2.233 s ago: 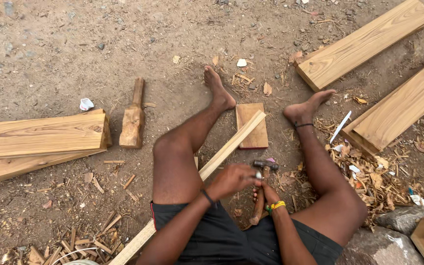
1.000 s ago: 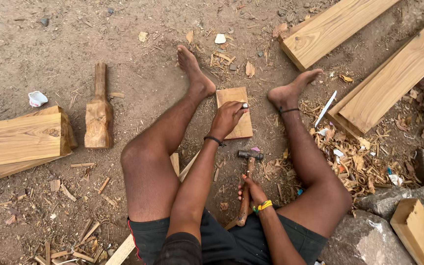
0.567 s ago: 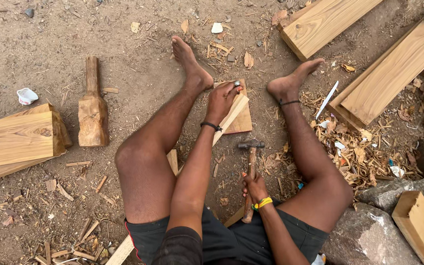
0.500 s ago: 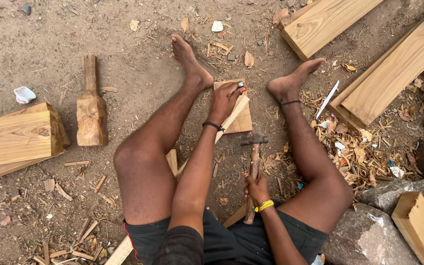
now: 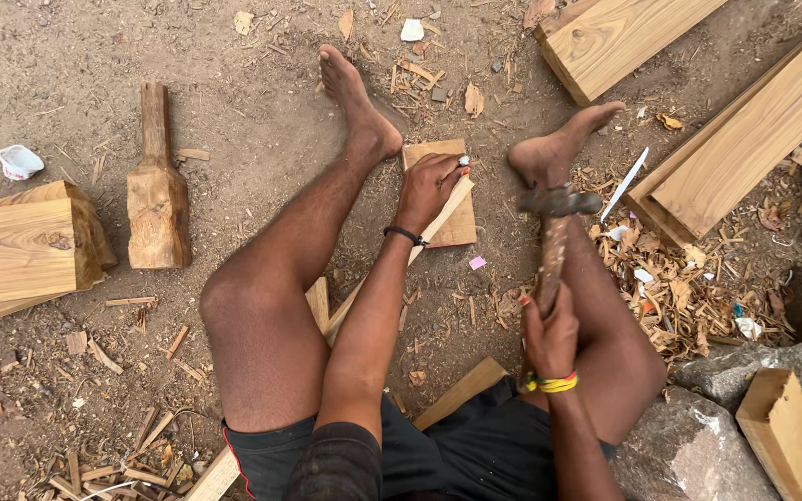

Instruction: The person sits on the ground and uses a hammer to drive nails into a small wooden plank. They repeatedly strike the nail with the hammer, occasionally adjusting the plank's position. The task involves manual hammering and handling of wood pieces.

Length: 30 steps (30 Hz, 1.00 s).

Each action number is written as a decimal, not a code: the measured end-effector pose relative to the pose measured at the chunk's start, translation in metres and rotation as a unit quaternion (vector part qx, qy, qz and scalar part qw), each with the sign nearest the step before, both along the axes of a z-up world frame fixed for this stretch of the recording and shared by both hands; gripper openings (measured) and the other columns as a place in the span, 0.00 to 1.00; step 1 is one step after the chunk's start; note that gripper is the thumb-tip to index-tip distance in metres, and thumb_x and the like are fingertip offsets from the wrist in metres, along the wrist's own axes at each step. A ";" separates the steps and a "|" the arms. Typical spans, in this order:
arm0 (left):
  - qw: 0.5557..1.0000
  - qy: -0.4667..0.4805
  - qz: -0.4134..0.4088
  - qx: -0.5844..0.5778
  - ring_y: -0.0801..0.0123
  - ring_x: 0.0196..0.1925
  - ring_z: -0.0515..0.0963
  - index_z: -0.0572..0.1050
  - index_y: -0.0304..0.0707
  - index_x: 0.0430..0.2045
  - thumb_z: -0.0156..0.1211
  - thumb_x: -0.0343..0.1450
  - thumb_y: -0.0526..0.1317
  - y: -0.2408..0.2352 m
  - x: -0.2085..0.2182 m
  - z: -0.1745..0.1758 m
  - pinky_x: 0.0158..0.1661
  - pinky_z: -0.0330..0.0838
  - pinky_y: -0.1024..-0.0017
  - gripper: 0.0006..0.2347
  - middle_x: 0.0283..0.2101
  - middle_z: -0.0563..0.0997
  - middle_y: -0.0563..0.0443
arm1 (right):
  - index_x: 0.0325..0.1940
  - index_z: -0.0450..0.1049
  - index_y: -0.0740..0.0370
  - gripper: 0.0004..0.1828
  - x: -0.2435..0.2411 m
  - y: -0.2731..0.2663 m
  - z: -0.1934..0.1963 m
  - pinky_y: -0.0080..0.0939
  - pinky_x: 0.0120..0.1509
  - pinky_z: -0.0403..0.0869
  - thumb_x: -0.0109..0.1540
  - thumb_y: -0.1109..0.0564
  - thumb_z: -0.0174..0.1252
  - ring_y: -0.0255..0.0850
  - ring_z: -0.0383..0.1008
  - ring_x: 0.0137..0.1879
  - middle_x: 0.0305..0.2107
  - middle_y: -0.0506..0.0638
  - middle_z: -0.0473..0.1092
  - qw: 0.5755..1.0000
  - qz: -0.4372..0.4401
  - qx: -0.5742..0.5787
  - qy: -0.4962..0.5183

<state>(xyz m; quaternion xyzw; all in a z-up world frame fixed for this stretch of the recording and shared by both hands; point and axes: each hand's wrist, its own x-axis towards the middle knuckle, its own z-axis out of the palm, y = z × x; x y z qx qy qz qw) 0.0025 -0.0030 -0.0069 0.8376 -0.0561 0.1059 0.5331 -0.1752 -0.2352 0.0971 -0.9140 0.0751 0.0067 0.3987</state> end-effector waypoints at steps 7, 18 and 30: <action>1.000 0.003 -0.016 0.004 0.60 0.46 0.84 0.83 0.37 0.42 0.64 0.72 0.39 0.000 0.001 0.007 0.48 0.76 0.64 0.09 0.43 0.86 0.48 | 0.64 0.61 0.73 0.21 0.043 0.000 0.056 0.36 0.29 0.76 0.69 0.63 0.56 0.37 0.76 0.28 0.31 0.53 0.74 0.993 0.029 0.083 -0.080; 0.999 0.007 -0.031 0.005 0.60 0.47 0.83 0.83 0.37 0.43 0.64 0.72 0.40 -0.002 0.001 0.010 0.49 0.77 0.64 0.10 0.43 0.86 0.47 | 0.68 0.54 0.65 0.22 0.087 -0.005 0.152 0.37 0.29 0.68 0.79 0.55 0.56 0.37 0.68 0.21 0.25 0.52 0.66 0.915 0.026 0.202 -0.349; 0.999 -0.026 -0.027 0.010 0.61 0.46 0.84 0.83 0.39 0.41 0.67 0.70 0.39 -0.008 -0.001 0.001 0.48 0.78 0.64 0.08 0.42 0.86 0.48 | 0.62 0.65 0.73 0.24 0.106 -0.008 0.038 0.54 0.32 0.76 0.65 0.60 0.60 0.57 0.76 0.30 0.34 0.67 0.73 0.963 0.194 -0.185 0.027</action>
